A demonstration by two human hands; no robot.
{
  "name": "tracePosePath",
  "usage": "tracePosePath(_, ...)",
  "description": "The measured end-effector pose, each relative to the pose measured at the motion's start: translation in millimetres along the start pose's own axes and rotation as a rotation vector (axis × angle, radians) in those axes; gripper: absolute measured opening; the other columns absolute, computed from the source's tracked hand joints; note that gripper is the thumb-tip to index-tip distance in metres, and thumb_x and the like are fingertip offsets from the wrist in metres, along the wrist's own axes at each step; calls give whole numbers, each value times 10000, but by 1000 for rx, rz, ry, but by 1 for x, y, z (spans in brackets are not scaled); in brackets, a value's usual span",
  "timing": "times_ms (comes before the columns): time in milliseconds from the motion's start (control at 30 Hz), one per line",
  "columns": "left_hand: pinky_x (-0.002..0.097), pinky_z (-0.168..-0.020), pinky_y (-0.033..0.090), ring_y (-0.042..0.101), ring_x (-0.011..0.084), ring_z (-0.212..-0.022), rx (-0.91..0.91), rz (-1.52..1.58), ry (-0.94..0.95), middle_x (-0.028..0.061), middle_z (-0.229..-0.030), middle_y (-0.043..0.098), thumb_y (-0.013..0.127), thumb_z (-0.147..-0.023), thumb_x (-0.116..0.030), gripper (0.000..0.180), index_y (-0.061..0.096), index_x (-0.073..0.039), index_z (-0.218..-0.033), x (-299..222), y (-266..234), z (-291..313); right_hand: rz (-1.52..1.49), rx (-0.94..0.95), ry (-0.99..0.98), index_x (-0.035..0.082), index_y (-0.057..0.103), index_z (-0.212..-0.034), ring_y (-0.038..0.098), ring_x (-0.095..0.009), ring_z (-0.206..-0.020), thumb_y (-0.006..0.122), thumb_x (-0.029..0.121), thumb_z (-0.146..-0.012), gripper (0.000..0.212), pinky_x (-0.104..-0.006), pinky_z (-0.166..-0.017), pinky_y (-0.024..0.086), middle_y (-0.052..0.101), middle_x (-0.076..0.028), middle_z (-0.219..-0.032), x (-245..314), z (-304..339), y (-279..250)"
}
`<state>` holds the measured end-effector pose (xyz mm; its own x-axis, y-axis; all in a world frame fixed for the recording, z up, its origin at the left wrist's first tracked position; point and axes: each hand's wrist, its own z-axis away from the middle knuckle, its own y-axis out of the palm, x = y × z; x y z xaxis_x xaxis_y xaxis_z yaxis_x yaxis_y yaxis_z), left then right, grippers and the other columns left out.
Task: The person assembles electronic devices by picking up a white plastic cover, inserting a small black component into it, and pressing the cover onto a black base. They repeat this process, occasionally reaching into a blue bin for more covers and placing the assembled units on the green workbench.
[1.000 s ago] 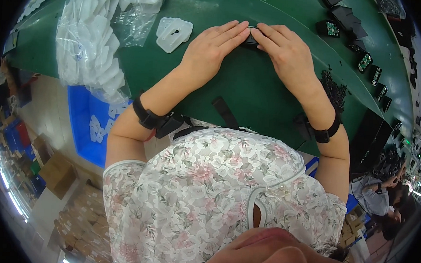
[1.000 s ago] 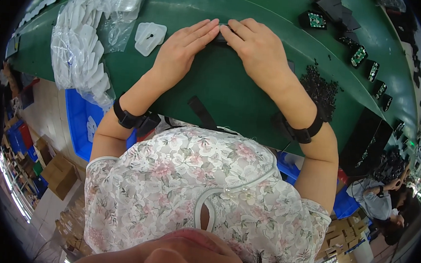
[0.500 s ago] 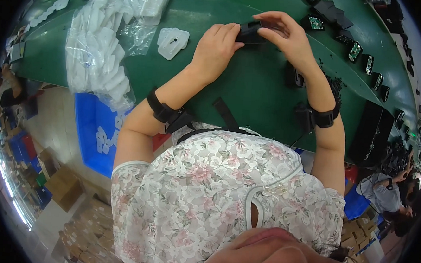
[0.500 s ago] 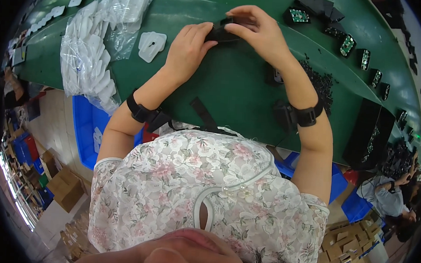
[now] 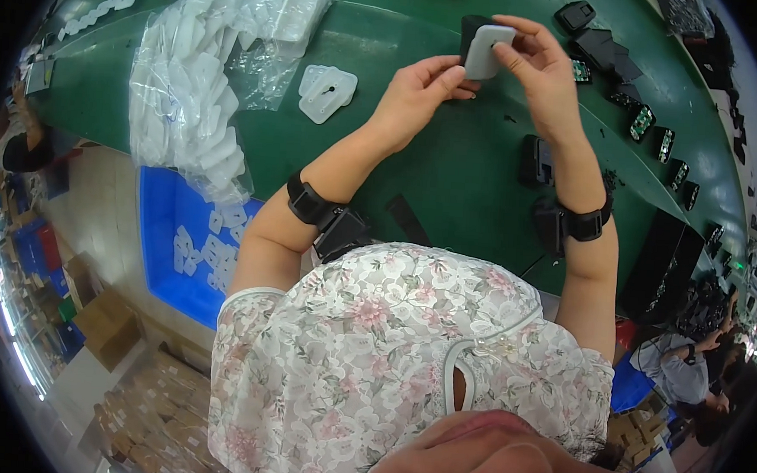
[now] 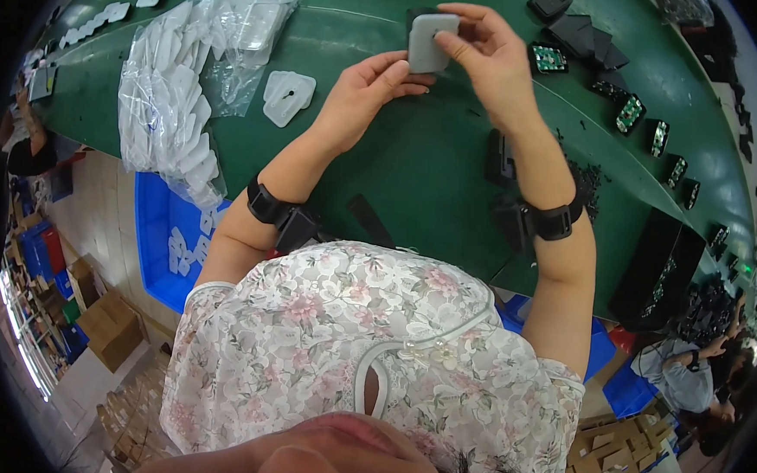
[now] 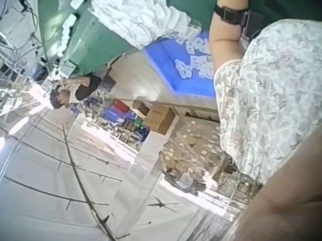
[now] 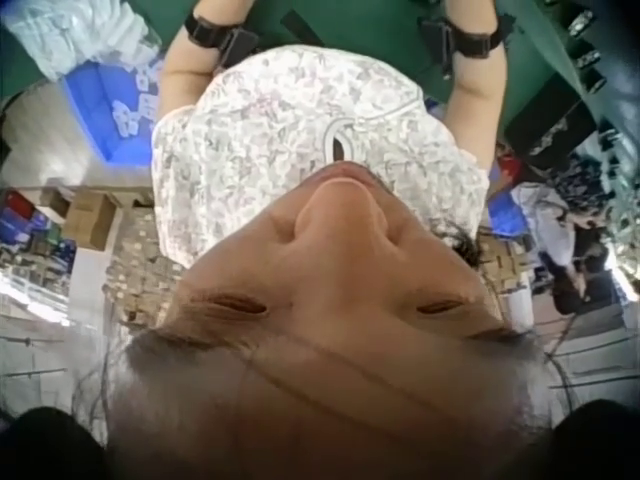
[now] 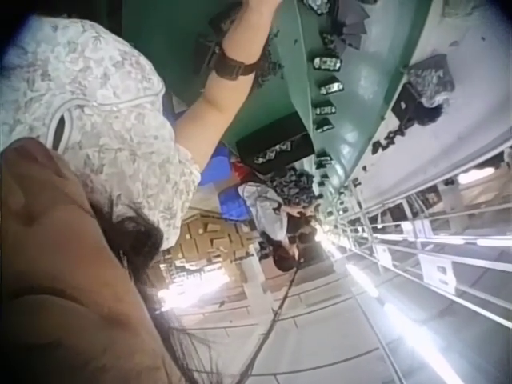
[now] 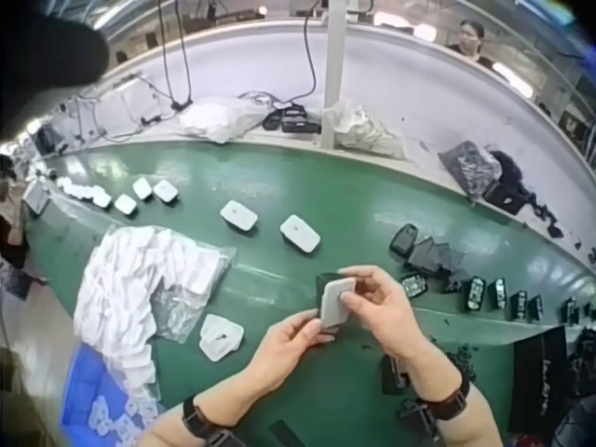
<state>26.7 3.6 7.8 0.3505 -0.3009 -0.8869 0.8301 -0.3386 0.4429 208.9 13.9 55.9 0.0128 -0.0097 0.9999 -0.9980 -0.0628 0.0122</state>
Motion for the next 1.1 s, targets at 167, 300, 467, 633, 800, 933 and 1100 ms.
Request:
tracePosePath(167, 387, -810, 480, 565, 311, -954, -122, -1106, 810, 142, -1104, 572, 713, -779, -142, 476, 549, -53, -1218, -16, -8, 28, 520, 134, -143, 82, 601, -1216, 586, -124, -965, 625, 56, -869, 348, -255, -875, 459, 640, -35, -1032, -14, -57, -68)
tracePosePath(300, 409, -851, 444, 531, 322, -999, -302, -1495, 713, 140, -1116, 559, 735, -750, -214, 548, 532, -38, -1227, -36, -41, 66, 537, 152, 57, 12, 640, -929, 599, -174, -910, 670, 73, -805, 141, -310, -804, 493, 638, -82, -984, 14, -74, -60)
tracePosePath(467, 438, -863, 415, 504, 355, -976, -389, -1700, 512, 156, -1114, 535, 753, -712, -194, 603, 510, -20, -1237, -39, -74, 89, 658, 171, 106, -18, 616, -1012, 601, -153, -887, 660, 70, -830, 206, -296, -805, 495, 651, -78, -963, 15, -93, -72)
tracePosePath(633, 427, -835, 435, 509, 359, -964, -349, -1695, 499, 160, -1096, 542, 733, -749, -121, 512, 533, -28, -1211, -29, -83, 91, 726, 288, -11, -4, 600, -1063, 614, -177, -881, 659, 169, -857, 275, -300, -782, 494, 659, -111, -960, 7, -104, -76)
tracePosePath(800, 422, -837, 438, 515, 353, -977, -368, -1674, 507, 167, -1102, 545, 724, -768, -114, 534, 525, -40, -1258, -38, -74, 89, 1119, 39, -99, 52, 607, -1100, 615, -274, -906, 662, 153, -805, 317, -367, -799, 492, 642, -126, -1024, 47, -53, -111)
tracePosePath(933, 418, -851, 433, 522, 339, -978, -173, -1568, 582, 163, -1091, 546, 734, -745, -112, 597, 500, -44, -1290, -31, -48, 78, 1564, 288, -188, 107, 589, -1153, 535, -287, -1042, 594, 88, -748, 406, -387, -884, 445, 576, -89, -1109, 40, -16, -95)
tracePosePath(1100, 414, -888, 432, 525, 317, -1006, 78, -1492, 622, 131, -1107, 551, 714, -735, -77, 585, 499, -43, -1279, 2, -26, 39, 1442, 127, -367, 53, 581, -1021, 531, -314, -967, 606, 37, -699, 324, -399, -863, 452, 528, -111, -928, 12, -1, -86)
